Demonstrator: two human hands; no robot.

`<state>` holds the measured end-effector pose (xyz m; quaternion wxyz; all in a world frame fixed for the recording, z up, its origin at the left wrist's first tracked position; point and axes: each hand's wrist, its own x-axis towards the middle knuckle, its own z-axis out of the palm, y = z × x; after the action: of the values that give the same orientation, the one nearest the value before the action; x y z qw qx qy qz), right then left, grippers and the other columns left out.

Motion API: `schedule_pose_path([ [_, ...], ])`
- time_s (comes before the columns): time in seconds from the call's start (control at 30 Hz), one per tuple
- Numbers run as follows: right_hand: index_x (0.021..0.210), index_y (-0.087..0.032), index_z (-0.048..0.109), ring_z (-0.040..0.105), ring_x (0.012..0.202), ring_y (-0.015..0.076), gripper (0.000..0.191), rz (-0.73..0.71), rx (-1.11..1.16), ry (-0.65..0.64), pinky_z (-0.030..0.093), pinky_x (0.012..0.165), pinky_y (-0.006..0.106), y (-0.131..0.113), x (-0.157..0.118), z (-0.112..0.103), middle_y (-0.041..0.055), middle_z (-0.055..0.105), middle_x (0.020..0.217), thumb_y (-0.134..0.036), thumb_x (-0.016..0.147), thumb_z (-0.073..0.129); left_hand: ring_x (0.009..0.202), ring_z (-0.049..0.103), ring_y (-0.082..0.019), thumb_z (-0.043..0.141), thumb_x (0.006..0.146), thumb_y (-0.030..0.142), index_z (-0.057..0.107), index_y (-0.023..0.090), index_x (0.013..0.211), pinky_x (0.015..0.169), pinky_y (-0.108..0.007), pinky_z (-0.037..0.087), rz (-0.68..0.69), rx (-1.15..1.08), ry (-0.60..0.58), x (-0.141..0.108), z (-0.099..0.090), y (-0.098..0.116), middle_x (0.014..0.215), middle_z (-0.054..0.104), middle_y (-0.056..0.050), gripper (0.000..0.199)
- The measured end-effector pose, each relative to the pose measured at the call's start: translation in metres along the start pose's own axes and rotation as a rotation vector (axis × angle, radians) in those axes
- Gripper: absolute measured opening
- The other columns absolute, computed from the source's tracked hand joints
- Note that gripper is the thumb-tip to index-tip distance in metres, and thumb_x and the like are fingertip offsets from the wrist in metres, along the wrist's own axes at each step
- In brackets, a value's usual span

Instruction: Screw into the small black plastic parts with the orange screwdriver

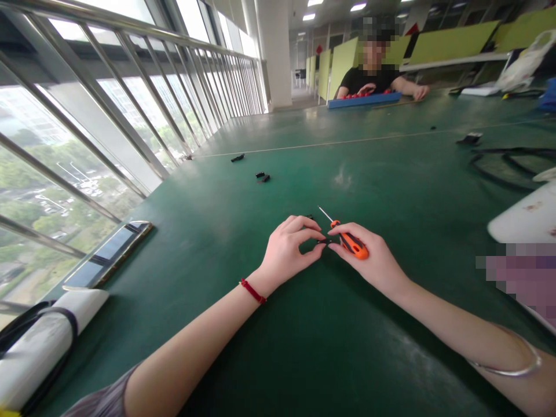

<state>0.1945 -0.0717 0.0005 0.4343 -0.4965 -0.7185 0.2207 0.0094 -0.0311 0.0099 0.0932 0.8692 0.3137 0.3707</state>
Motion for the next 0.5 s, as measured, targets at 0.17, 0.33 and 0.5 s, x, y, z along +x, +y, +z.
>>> schedule_pose_path([
  [0.17, 0.089, -0.022, 0.060, 0.061, 0.085, 0.0190, 0.009, -0.033, 0.018, -0.013, 0.047, 0.079, 0.033, 0.0010, -0.0004, 0.0008, 0.0034, 0.064, 0.092, -0.025, 0.081, 0.059, 0.091, 0.058, -0.015, 0.060, 0.081, 0.023, 0.068, 0.021, 0.085, 0.082, -0.030, 0.049, 0.021, -0.005, 0.002, -0.0012, 0.0012, 0.0010, 0.097, 0.065, -0.003, 0.009],
  [0.33, 0.087, -0.022, 0.060, 0.061, 0.082, 0.0188, 0.007, -0.032, 0.010, 0.000, 0.047, 0.078, 0.032, 0.0001, 0.0003, 0.0014, 0.0033, 0.064, 0.088, -0.026, 0.081, 0.059, 0.090, 0.058, -0.017, 0.062, 0.078, 0.025, 0.066, 0.021, 0.082, 0.081, -0.033, 0.049, -0.012, 0.011, -0.024, -0.0007, 0.0000, -0.0017, 0.096, 0.066, -0.003, 0.007],
  [0.5, 0.087, -0.022, 0.061, 0.062, 0.083, 0.0197, 0.008, -0.011, 0.011, 0.013, 0.047, 0.078, 0.034, -0.0007, 0.0008, 0.0008, 0.0038, 0.066, 0.089, -0.027, 0.080, 0.059, 0.091, 0.058, -0.018, 0.062, 0.077, 0.023, 0.066, 0.021, 0.080, 0.083, -0.034, 0.049, -0.050, -0.004, -0.037, 0.0001, -0.0005, -0.0004, 0.095, 0.066, -0.003, 0.005],
])
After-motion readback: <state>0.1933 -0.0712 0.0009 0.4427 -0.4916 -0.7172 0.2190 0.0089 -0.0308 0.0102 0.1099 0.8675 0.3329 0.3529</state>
